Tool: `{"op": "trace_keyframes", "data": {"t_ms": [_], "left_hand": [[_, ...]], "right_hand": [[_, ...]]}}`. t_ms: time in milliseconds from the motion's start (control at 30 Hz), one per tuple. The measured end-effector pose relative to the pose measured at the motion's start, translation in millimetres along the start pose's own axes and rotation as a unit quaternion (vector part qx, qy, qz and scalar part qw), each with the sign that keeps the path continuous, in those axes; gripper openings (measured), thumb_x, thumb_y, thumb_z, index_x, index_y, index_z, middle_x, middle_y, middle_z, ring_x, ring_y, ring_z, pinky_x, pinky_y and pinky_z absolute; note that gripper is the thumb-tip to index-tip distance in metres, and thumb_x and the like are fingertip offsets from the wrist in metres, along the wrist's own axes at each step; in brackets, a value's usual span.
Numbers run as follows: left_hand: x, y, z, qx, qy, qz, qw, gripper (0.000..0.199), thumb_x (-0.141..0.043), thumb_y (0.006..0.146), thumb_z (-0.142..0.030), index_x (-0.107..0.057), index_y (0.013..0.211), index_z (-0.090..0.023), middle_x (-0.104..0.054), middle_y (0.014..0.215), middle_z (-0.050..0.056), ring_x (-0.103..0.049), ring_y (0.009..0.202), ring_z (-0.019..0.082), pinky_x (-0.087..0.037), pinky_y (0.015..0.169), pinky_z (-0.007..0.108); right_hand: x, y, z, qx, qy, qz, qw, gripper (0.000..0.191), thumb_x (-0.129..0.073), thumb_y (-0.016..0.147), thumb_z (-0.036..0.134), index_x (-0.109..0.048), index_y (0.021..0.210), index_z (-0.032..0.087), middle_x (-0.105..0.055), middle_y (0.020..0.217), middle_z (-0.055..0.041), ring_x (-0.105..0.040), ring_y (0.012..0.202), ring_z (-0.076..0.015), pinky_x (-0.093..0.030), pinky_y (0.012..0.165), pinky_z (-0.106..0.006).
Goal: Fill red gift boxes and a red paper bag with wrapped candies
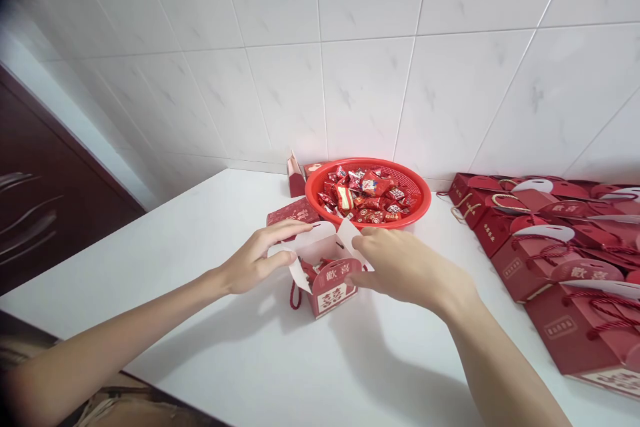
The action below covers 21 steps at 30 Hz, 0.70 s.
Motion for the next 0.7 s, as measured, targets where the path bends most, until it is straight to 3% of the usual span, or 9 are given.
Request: {"op": "trace_keyframes", "data": {"t_ms": [267, 400, 500, 700], "left_hand": [[-2.2, -0.6, -6.7, -0.008, 0.011, -0.005, 1.000, 0.041, -0.059, 0.090, -0.040, -0.064, 0.127, -0.020, -0.065, 0.129, 0.011, -0.061, 0.117, 0.028, -0.049, 0.101, 0.043], [-1.8, -0.8, -4.4, -0.001, 0.009, 0.000, 1.000, 0.043, -0.057, 0.092, -0.044, -0.063, 0.127, -0.020, -0.064, 0.130, 0.011, -0.059, 0.120, 0.028, -0.047, 0.103, 0.044], [-1.0, -0.8, -2.1, -0.020, -0.012, 0.015, 1.000, 0.041, -0.055, 0.092, -0.038, -0.062, 0.129, -0.022, -0.062, 0.133, 0.010, -0.058, 0.122, 0.028, -0.046, 0.104, 0.044], [-5.3, -1.0, -0.6, -0.016, 0.026, -0.001, 1.000, 0.038, -0.059, 0.090, -0.033, -0.063, 0.126, -0.022, -0.064, 0.130, 0.010, -0.060, 0.119, 0.026, -0.046, 0.105, 0.041]], "right_hand": [[1.7, 2.1, 1.0, -0.011, -0.014, 0.016, 1.000, 0.032, -0.046, 0.095, 0.046, -0.063, 0.089, 0.020, -0.064, 0.092, -0.0064, -0.061, 0.075, -0.0210, -0.043, 0.062, -0.032], [3.0, -0.2, 2.7, 0.018, 0.025, 0.012, 0.999, 0.030, -0.052, 0.093, 0.044, -0.066, 0.110, 0.023, -0.068, 0.098, -0.0073, -0.065, 0.085, -0.0240, -0.049, 0.070, -0.033], [4.8, -3.1, 6.1, 0.058, 0.061, 0.006, 0.996, 0.039, -0.053, 0.092, 0.041, -0.059, 0.128, 0.027, -0.069, 0.108, -0.0071, -0.065, 0.096, -0.0256, -0.051, 0.080, -0.034], [7.3, -7.9, 13.4, 0.106, 0.088, 0.006, 0.990, 0.041, -0.053, 0.093, 0.038, -0.058, 0.133, 0.031, -0.064, 0.127, -0.0066, -0.064, 0.107, -0.0273, -0.051, 0.088, -0.037]]}}
Point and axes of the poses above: each hand's wrist, its own y-axis towards the middle knuckle, its own x-axis out of the back of the hand, z = x × y, the point moved 2 cm from there along y, towards the middle knuckle
